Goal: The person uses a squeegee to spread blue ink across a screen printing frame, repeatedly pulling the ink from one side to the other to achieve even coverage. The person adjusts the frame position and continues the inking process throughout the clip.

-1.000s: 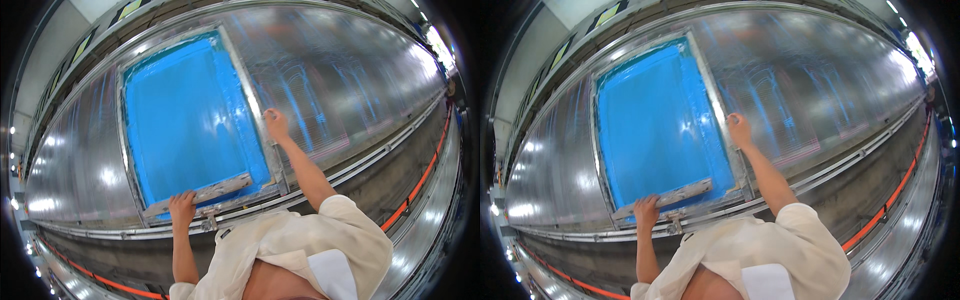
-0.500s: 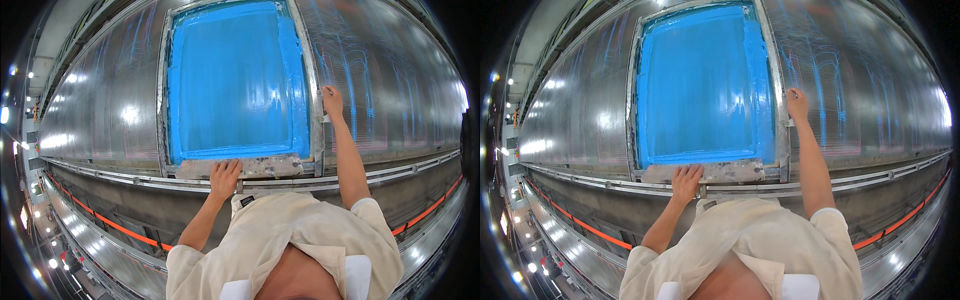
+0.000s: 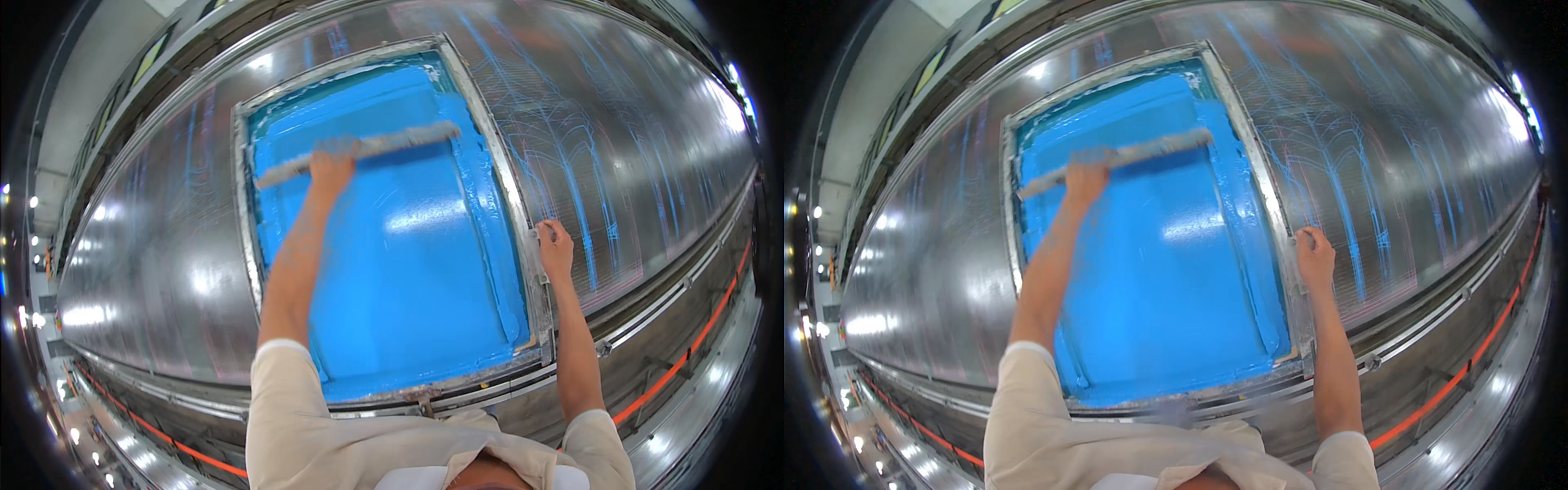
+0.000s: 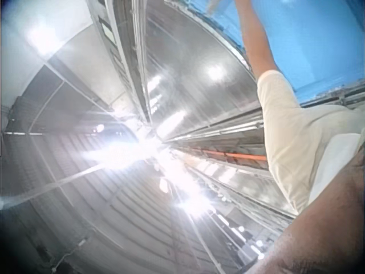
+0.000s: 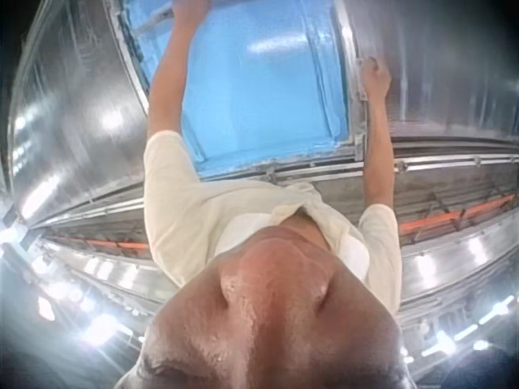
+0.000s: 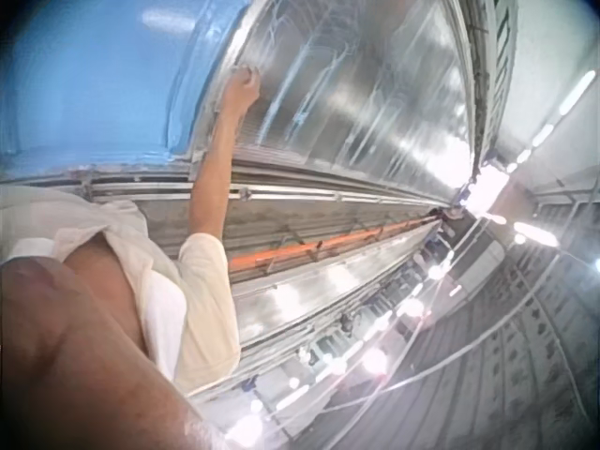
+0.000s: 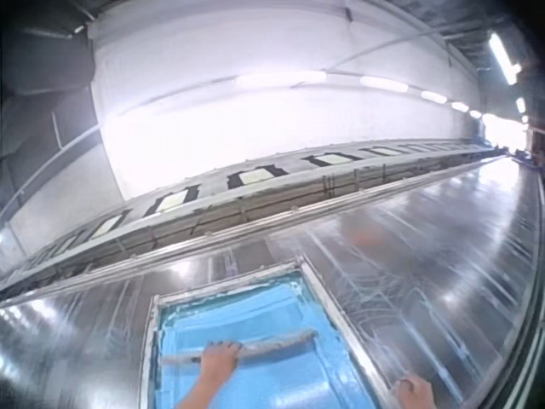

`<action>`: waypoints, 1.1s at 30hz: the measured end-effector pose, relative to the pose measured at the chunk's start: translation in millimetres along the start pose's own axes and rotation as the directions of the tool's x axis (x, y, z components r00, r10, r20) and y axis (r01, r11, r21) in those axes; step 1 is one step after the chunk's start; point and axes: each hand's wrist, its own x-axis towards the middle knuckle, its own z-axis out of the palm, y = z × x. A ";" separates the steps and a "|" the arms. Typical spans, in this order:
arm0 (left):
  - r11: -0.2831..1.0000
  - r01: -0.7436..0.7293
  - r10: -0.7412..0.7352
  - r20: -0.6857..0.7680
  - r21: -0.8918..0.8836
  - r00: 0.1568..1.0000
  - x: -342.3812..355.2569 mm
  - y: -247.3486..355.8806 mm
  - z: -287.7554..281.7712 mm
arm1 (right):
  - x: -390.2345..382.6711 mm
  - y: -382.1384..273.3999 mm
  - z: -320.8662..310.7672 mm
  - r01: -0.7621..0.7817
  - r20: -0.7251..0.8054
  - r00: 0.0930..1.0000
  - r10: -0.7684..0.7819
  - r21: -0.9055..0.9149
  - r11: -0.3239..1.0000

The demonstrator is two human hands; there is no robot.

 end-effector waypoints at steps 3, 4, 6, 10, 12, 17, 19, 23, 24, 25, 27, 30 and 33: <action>0.978 0.136 -0.102 0.207 -0.161 0.973 71.9 -36.2 37.0 | -0.9 4.6 -5.4 -0.014 -0.017 1.000 0.015 0.049 0.999; 0.971 0.125 -0.079 0.221 -0.205 0.972 94.3 -40.6 33.5 | -5.4 8.6 -6.4 -0.019 -0.027 0.999 0.021 0.066 0.998; 0.940 0.255 -0.174 0.324 -0.229 0.930 128.8 -42.1 32.4 | -12.1 6.2 -12.1 -0.012 -0.065 0.998 0.016 0.068 0.998; 0.919 0.292 -0.138 0.478 -0.265 0.868 139.5 -74.3 63.5 | -10.8 -3.4 -10.7 -0.048 0.007 0.999 0.048 0.047 0.998; 0.908 0.325 -0.136 0.549 -0.264 0.825 142.1 -64.0 52.5 | -11.8 3.1 -11.2 -0.068 -0.016 0.998 0.069 0.060 0.996; 0.908 0.281 -0.080 0.530 -0.311 0.844 85.3 -36.4 12.2 | -5.9 5.1 -9.1 -0.047 -0.005 0.999 0.047 0.043 0.998; 0.895 0.308 -0.085 0.555 -0.323 0.828 41.9 -7.7 -29.4 | -3.4 9.5 -6.8 0.017 -0.011 1.000 -0.017 0.063 0.998; 0.853 0.287 -0.052 0.475 -0.437 0.878 -52.0 72.7 -113.7 | 12.4 33.2 -7.2 0.106 -0.023 0.994 -0.104 0.072 0.992; 0.835 0.305 -0.039 0.503 -0.458 0.863 -75.9 97.0 -141.5 | 12.4 41.3 -6.1 0.124 -0.014 0.992 -0.124 0.093 0.988; 0.841 0.286 -0.030 0.490 -0.459 0.871 -112.9 122.6 -170.8 | 3.8 42.3 -6.1 0.035 0.059 0.997 -0.043 0.138 0.990; 0.844 0.268 -0.040 0.442 -0.465 0.896 -166.5 169.3 -223.3 | 9.4 23.4 -11.6 -0.112 0.162 0.984 0.077 0.222 0.969; 0.820 0.357 -0.065 0.547 -0.448 0.835 -219.6 239.7 -312.1 | 8.9 20.6 -15.8 -0.161 0.223 0.969 0.107 0.242 0.957; 0.836 0.397 -0.151 0.537 -0.378 0.830 -233.3 270.5 -348.1 | 18.6 41.1 -6.8 -0.042 0.171 0.985 -0.006 0.278 0.960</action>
